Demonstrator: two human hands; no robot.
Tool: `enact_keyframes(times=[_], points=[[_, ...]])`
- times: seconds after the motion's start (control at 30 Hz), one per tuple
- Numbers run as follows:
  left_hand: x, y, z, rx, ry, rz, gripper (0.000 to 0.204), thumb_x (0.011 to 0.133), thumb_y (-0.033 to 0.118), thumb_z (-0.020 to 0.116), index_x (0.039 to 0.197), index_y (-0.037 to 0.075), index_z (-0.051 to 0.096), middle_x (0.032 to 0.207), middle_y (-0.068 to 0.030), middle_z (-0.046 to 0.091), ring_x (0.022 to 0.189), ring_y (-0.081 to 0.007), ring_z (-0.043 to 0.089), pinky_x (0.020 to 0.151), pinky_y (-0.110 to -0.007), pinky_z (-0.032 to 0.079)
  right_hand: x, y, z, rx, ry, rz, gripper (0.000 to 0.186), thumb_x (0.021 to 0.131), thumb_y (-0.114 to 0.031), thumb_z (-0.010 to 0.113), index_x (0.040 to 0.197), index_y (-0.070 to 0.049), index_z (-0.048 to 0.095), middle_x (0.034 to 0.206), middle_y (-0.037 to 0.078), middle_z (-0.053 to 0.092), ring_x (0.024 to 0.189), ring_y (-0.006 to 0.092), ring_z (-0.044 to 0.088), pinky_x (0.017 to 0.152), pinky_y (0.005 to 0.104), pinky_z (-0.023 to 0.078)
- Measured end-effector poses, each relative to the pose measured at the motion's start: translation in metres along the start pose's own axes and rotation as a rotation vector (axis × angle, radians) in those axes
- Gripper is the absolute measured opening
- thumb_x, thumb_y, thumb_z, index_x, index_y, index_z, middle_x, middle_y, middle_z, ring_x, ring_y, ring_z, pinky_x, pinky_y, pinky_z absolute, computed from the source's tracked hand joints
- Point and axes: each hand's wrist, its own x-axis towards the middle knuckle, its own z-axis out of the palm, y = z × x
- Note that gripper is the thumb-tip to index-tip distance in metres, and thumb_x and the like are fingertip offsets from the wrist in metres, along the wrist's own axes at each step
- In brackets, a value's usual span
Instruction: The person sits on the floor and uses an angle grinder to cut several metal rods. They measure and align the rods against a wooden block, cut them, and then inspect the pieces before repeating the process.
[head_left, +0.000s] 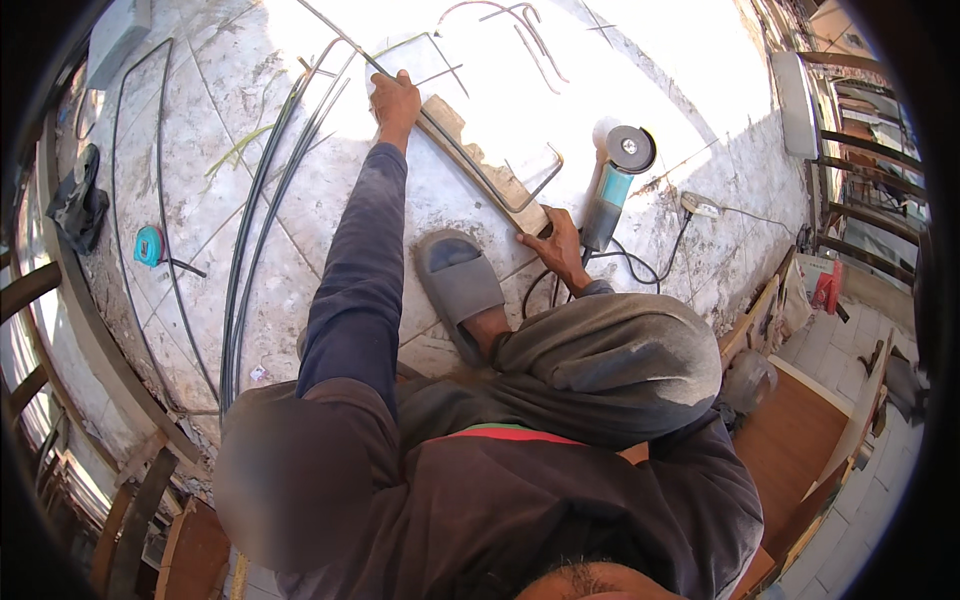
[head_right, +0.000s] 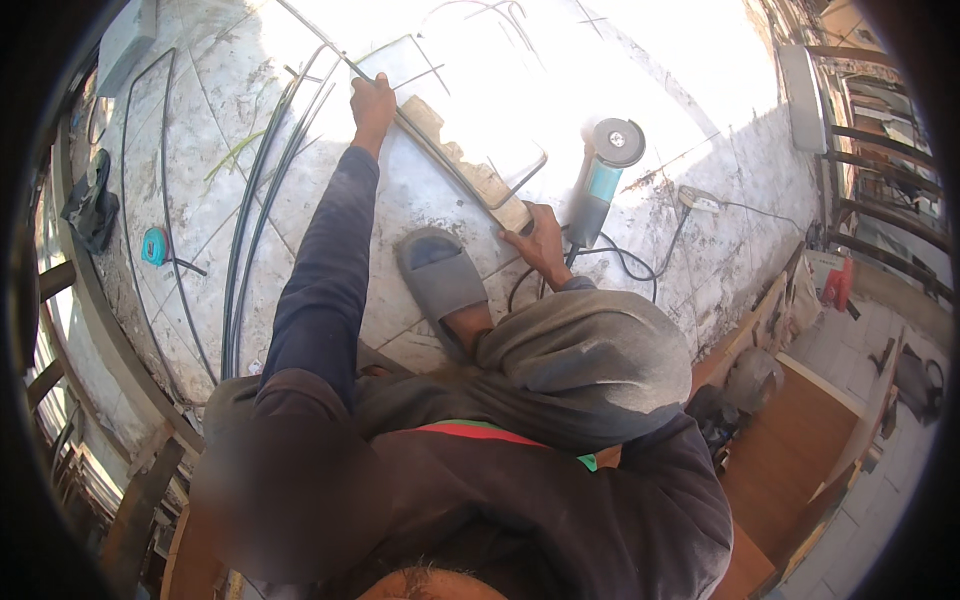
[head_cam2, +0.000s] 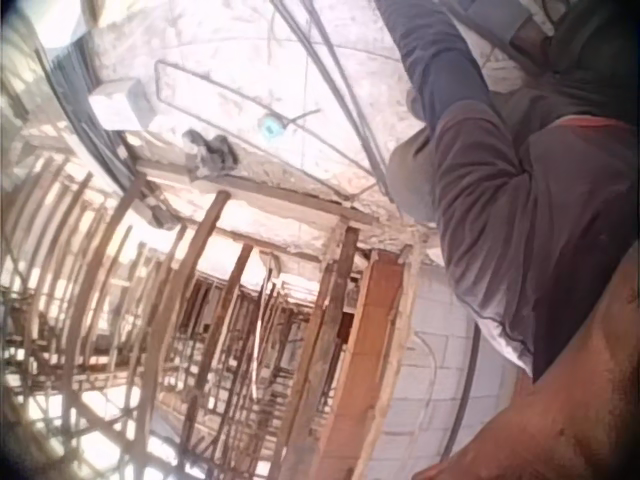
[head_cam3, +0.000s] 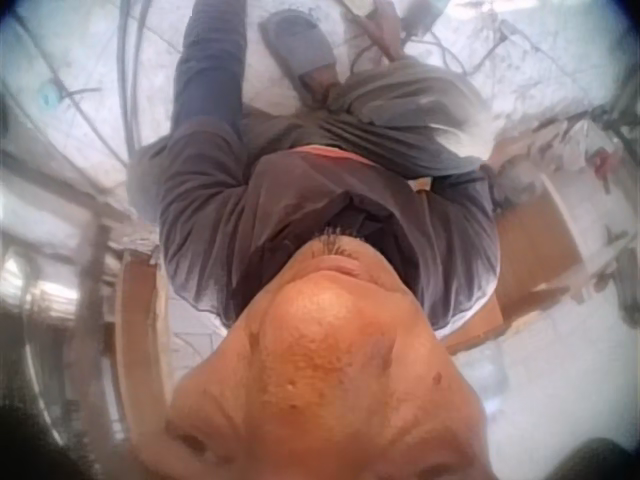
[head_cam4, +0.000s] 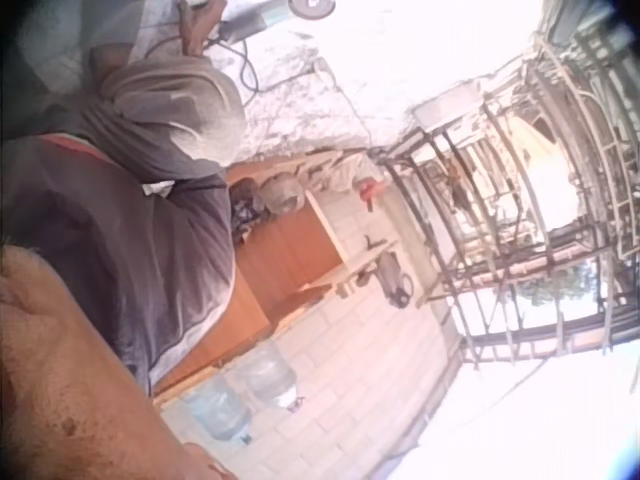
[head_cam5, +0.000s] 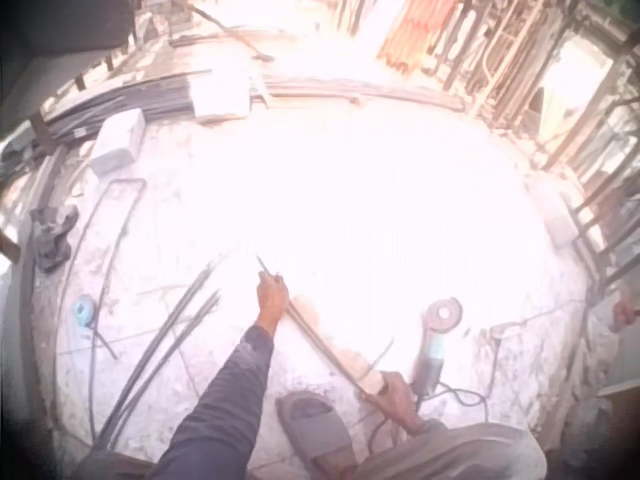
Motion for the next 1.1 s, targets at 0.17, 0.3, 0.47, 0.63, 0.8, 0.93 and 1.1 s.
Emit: enact_keyframes(times=[0.17, 0.3, 0.47, 0.63, 0.8, 0.93, 1.1], points=[[0.019, -0.010, -0.001, 0.132, -0.135, 0.003, 0.051, 0.089, 0.030, 0.058, 0.114, -0.013, 0.044, 0.111, -0.0328, 0.060, 0.106, -0.0449, 0.061, 0.094, -0.046, 0.047, 0.002, 0.002, -0.005, -0.060, -0.009, 0.045, 0.067, 0.070, -0.034, 0.081, 0.120, 0.003, 0.057, 0.109, 0.023, 0.058, 0.106, 0.0375, 0.056, 0.092, 0.0423, 0.045], [0.037, -0.019, -0.002, 0.233, -0.067, 0.122, 0.054, 0.085, 0.031, 0.063, 0.116, -0.012, 0.051, 0.113, -0.0327, 0.059, 0.111, -0.0433, 0.059, 0.097, -0.044, 0.046, 0.009, 0.001, -0.005, -0.090, 0.013, -0.005, 0.067, 0.073, -0.037, 0.080, 0.121, 0.003, 0.056, 0.111, 0.024, 0.057, 0.108, 0.0375, 0.055, 0.093, 0.0419, 0.045], [0.050, -0.034, -0.003, -0.518, -0.102, -0.024, 0.045, 0.085, 0.006, 0.059, 0.123, -0.013, 0.043, 0.114, -0.0298, 0.059, 0.108, -0.0373, 0.062, 0.092, -0.044, 0.051, 0.016, -0.013, -0.006, -0.012, -0.028, 0.147, 0.068, 0.080, -0.051, 0.072, 0.121, 0.001, 0.057, 0.115, 0.024, 0.055, 0.106, 0.0368, 0.057, 0.091, 0.0429, 0.047], [0.046, -0.016, -0.022, -0.820, -0.296, -0.196, 0.057, 0.088, -0.013, 0.044, 0.140, -0.010, 0.020, 0.119, -0.0311, 0.054, 0.099, -0.0361, 0.067, 0.080, -0.039, 0.060, 0.019, -0.023, -0.002, -0.183, -0.031, 0.061, 0.067, 0.077, -0.049, 0.075, 0.120, -0.001, 0.057, 0.107, 0.023, 0.055, 0.100, 0.0400, 0.058, 0.084, 0.0460, 0.049], [0.017, 0.001, -0.028, -0.256, -0.172, 0.167, 0.050, 0.086, -0.007, 0.053, 0.134, 0.002, 0.043, 0.103, -0.0233, 0.065, 0.090, -0.0272, 0.070, 0.077, -0.033, 0.056, 0.019, -0.019, 0.000, -0.200, -0.006, 0.113, 0.066, 0.076, -0.045, 0.077, 0.118, 0.001, 0.056, 0.102, 0.022, 0.055, 0.096, 0.0401, 0.058, 0.080, 0.0472, 0.049], [0.028, -0.028, -0.025, 0.033, -0.121, 0.476, 0.031, 0.082, 0.001, 0.059, 0.112, 0.004, 0.066, 0.095, -0.0173, 0.070, 0.093, -0.0311, 0.068, 0.081, -0.036, 0.052, 0.025, -0.020, -0.001, -0.194, -0.044, 0.140, 0.066, 0.077, -0.045, 0.075, 0.116, 0.005, 0.056, 0.101, 0.022, 0.055, 0.095, 0.0392, 0.058, 0.080, 0.0461, 0.049], [0.017, -0.015, -0.035, 0.253, -0.150, 0.684, 0.025, 0.082, 0.013, 0.067, 0.107, 0.011, 0.071, 0.107, -0.0130, 0.067, 0.105, -0.0279, 0.062, 0.092, -0.046, 0.045, 0.021, -0.005, 0.001, -0.134, -0.019, 0.112, 0.065, 0.078, -0.048, 0.073, 0.112, 0.005, 0.056, 0.102, 0.023, 0.055, 0.097, 0.0382, 0.058, 0.084, 0.0450, 0.048]])
